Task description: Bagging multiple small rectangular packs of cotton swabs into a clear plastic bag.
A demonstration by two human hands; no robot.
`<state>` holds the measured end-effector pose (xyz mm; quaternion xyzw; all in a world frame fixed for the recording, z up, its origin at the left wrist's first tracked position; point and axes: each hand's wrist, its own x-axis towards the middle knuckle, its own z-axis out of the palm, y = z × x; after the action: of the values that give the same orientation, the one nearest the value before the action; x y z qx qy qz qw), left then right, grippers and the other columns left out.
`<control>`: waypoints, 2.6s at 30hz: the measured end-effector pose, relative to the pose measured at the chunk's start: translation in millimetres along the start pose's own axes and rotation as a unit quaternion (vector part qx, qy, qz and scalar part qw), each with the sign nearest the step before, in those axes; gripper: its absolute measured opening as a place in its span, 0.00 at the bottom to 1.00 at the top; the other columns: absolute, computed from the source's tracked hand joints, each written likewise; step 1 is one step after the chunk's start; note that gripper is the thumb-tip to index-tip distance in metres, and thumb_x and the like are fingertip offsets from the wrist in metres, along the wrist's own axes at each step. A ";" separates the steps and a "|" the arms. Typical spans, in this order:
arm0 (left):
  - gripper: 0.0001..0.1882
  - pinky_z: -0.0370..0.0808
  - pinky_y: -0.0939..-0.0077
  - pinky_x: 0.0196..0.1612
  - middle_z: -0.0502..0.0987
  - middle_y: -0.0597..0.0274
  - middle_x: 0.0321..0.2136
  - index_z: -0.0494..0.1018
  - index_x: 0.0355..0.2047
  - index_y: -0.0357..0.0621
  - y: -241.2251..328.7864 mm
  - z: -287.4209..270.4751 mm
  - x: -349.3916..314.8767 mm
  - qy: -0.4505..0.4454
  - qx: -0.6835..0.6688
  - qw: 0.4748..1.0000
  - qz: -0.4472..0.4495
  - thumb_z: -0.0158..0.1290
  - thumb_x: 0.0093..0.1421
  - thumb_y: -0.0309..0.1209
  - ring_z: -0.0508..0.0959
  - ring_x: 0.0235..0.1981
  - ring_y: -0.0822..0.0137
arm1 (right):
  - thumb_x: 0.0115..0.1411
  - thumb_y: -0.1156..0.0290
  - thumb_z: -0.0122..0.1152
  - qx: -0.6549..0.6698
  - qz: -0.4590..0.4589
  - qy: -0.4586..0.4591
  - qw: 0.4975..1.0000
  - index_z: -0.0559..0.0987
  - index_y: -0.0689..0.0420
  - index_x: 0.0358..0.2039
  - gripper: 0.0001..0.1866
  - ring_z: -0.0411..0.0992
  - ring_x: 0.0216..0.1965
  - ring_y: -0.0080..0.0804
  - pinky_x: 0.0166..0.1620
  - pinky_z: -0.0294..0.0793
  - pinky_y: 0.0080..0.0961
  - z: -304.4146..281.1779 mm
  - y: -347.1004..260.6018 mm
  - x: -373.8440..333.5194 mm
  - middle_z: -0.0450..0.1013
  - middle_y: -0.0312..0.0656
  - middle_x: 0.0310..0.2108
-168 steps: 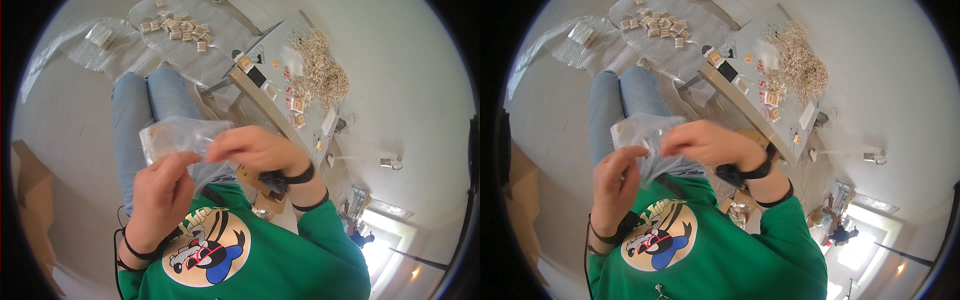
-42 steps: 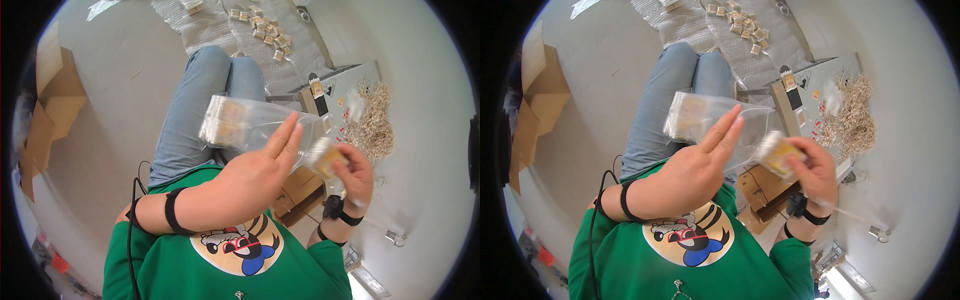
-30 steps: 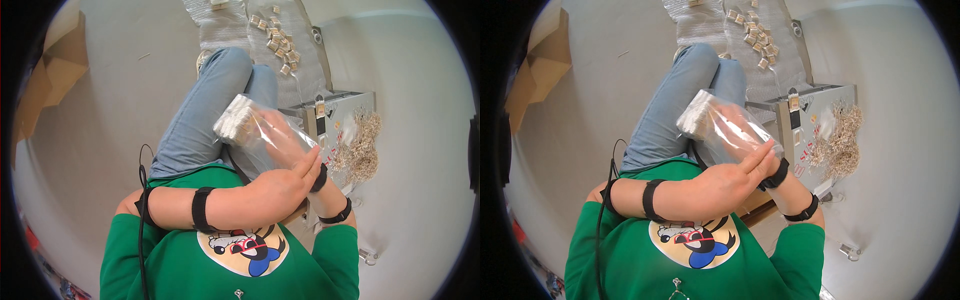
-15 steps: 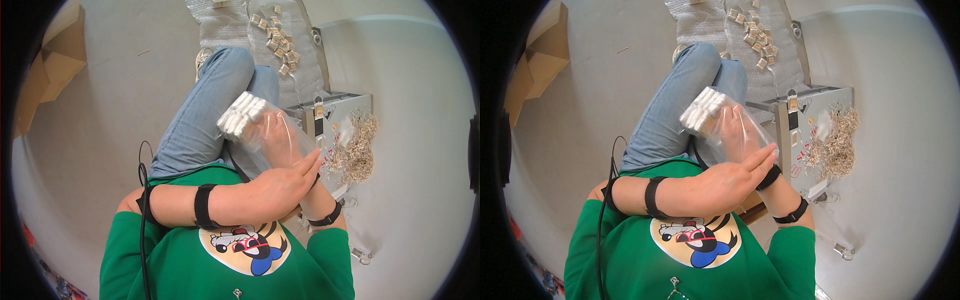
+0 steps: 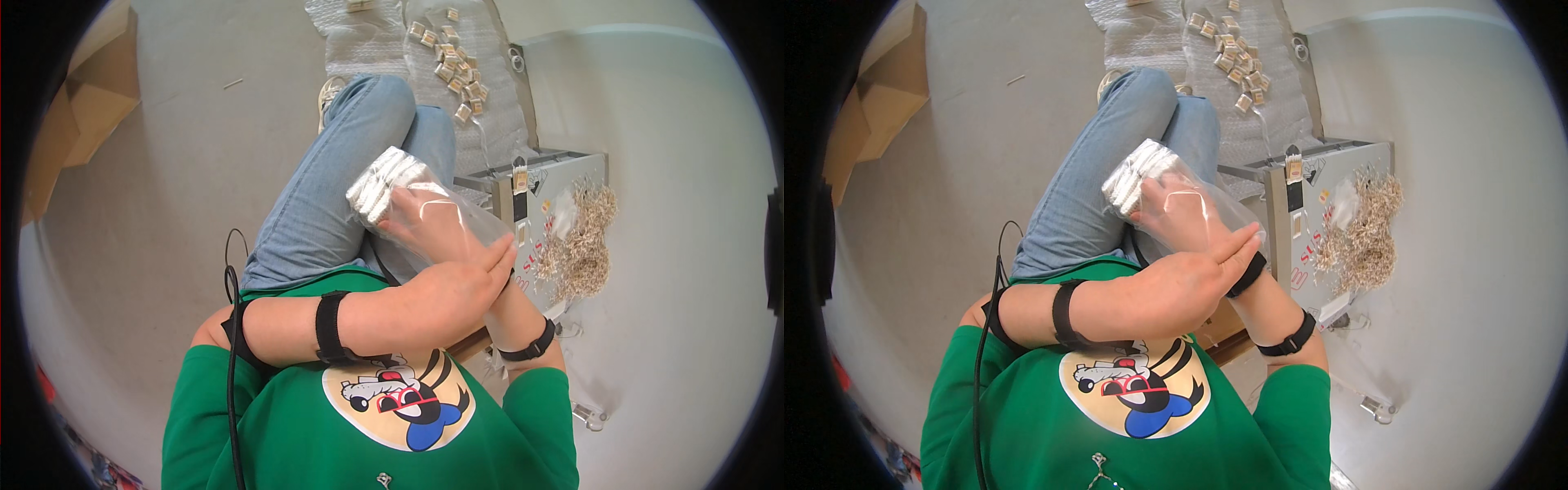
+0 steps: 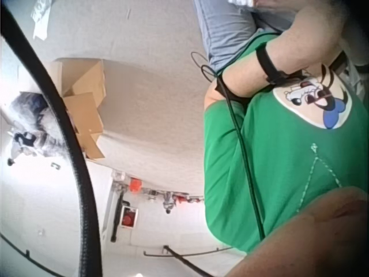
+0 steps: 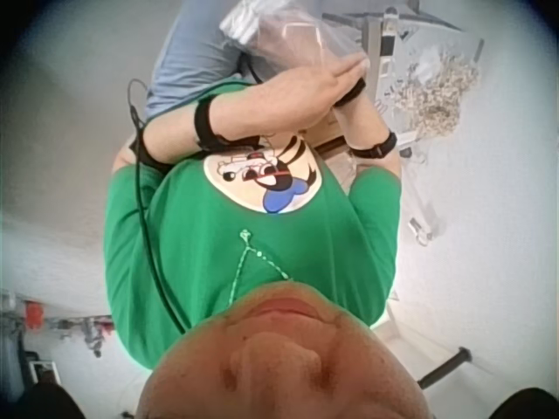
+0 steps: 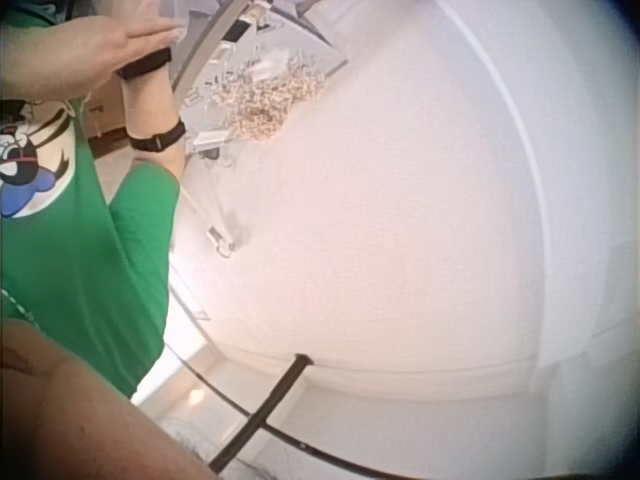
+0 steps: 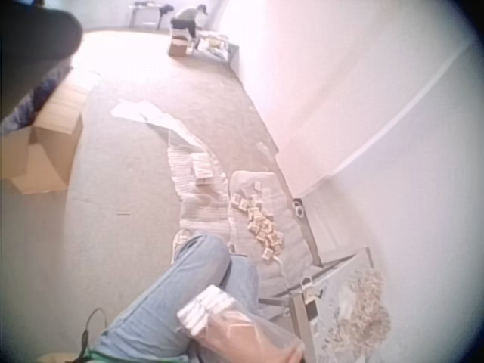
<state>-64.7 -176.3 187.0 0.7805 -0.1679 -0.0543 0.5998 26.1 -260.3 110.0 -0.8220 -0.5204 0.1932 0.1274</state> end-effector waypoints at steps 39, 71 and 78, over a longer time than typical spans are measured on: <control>0.31 0.77 0.65 0.35 0.68 0.59 0.56 0.68 0.54 0.45 -357.2 -99.7 211.7 0.235 0.164 0.928 -0.238 0.44 0.48 0.14 0.79 0.34 0.53 | 0.51 0.52 0.64 -0.005 0.204 -0.090 0.975 0.73 0.59 0.39 0.25 0.73 0.39 0.50 0.39 0.74 0.41 139.0 339.8 312.2 0.73 0.53 0.36; 0.17 0.67 0.77 0.40 0.76 0.70 0.39 0.73 0.45 0.45 -513.9 9.6 212.7 0.531 -0.623 0.405 -0.406 0.48 0.64 0.43 0.72 0.36 0.79 | 0.50 0.68 0.61 0.002 0.158 -0.275 0.948 0.78 0.57 0.31 0.09 0.75 0.35 0.46 0.42 0.73 0.35 271.1 394.5 367.0 0.76 0.49 0.31; 0.18 0.67 0.78 0.44 0.76 0.69 0.40 0.74 0.47 0.46 -512.3 -11.8 222.0 0.510 -0.625 0.454 -0.378 0.52 0.62 0.42 0.72 0.39 0.78 | 0.49 0.68 0.61 -0.005 0.095 -0.254 0.963 0.80 0.53 0.30 0.07 0.75 0.33 0.46 0.38 0.72 0.35 285.6 417.4 363.3 0.77 0.47 0.29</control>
<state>247.7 -123.3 -272.9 0.0707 0.5584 0.0419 0.8255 373.5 -107.0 -383.5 -0.7921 -0.4563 0.4042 -0.0317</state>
